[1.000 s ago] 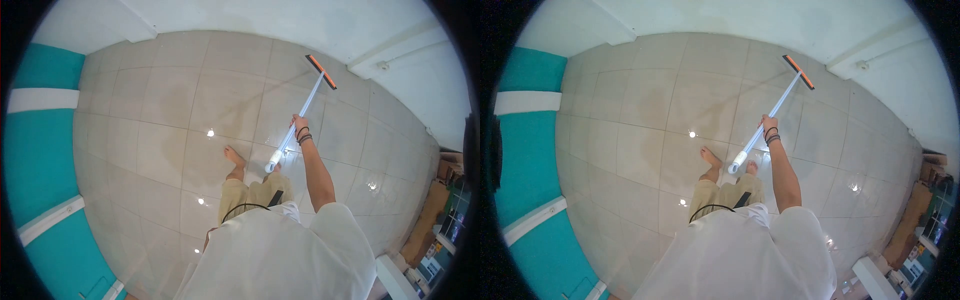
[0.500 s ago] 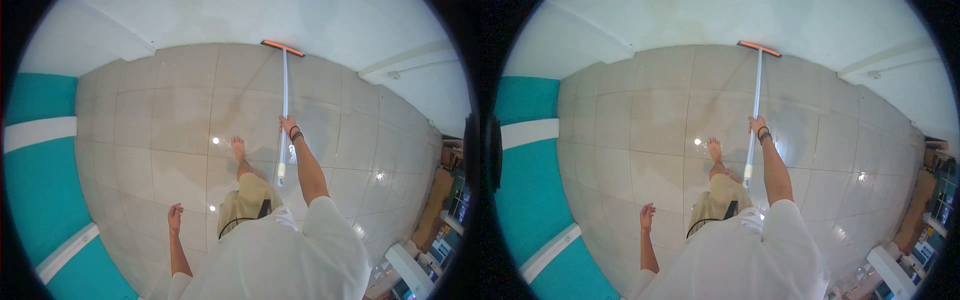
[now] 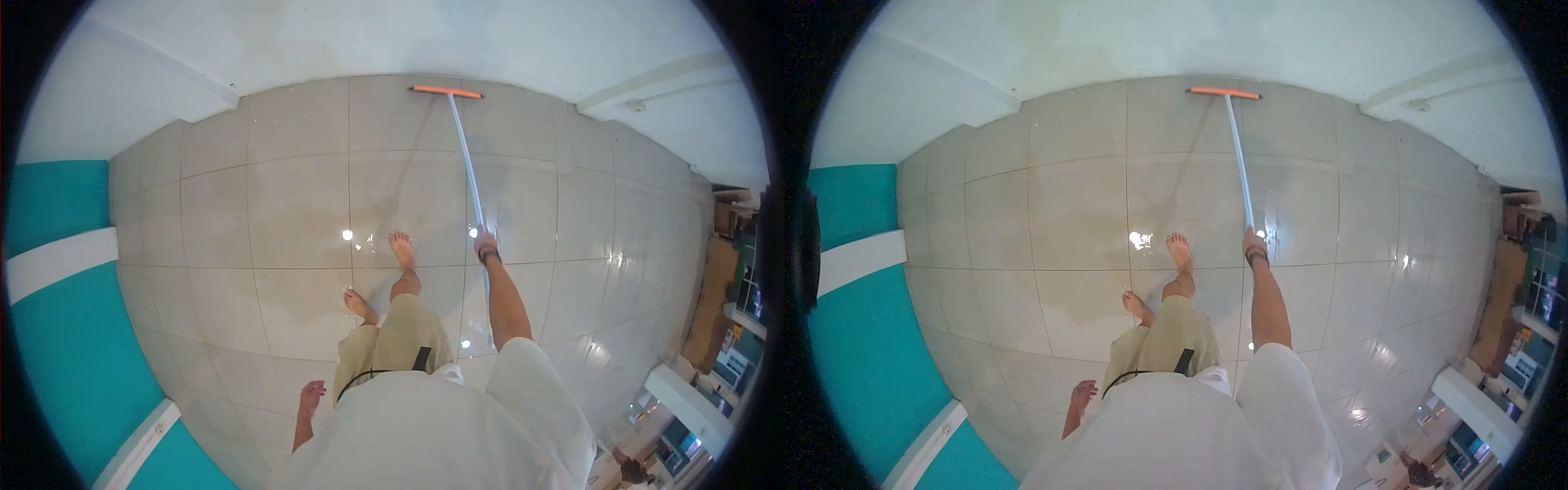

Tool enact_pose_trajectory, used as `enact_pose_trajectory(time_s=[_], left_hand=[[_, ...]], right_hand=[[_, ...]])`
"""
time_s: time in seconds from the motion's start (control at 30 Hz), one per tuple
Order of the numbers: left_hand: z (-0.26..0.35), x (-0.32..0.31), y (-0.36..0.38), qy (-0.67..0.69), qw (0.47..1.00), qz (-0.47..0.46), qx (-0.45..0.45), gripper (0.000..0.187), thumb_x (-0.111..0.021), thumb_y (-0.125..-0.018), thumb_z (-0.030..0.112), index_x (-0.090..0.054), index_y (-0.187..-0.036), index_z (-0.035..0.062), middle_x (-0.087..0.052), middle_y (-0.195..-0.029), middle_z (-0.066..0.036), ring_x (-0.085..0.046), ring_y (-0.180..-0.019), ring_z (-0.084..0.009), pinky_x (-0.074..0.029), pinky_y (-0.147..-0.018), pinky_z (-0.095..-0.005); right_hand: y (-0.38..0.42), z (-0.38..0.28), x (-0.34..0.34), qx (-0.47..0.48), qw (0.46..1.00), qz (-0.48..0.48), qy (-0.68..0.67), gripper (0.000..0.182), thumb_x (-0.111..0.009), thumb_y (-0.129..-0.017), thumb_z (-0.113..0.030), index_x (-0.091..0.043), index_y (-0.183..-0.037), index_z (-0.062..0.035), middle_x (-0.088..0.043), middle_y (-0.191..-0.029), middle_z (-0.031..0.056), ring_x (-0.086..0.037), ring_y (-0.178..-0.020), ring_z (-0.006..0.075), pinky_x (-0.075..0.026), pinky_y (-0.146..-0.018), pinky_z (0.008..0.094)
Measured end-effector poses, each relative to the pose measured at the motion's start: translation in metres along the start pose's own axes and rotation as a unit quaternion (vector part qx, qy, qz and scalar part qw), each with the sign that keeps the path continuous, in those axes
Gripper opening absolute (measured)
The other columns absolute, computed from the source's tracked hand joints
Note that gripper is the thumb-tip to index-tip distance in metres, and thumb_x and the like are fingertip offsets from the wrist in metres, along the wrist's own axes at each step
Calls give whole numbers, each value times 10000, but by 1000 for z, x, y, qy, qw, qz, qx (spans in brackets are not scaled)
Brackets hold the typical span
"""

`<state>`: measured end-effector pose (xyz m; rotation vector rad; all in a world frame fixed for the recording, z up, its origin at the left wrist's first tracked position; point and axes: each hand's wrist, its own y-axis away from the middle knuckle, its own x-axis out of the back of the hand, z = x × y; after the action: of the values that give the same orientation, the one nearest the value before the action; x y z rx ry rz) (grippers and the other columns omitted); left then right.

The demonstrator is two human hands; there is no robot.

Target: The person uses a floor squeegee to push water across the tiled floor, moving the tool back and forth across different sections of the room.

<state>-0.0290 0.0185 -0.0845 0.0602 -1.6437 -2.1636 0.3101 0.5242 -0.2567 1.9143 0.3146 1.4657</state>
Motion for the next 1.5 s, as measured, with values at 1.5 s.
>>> enact_pose_trajectory(time_s=[1.5], left_hand=[[22,180,-137,-147,978,-91,-115,187,-467,-742,180,-542,-841,40,-541,-687,-49,-491,-623,-111,-395,-565,-220]], right_hand=[[426,168,-192,-193,977,-69,-57,629,-158,-786,-482,-498,-893,36,-489,-896,255,-445,-897,372,-355,-771,410]])
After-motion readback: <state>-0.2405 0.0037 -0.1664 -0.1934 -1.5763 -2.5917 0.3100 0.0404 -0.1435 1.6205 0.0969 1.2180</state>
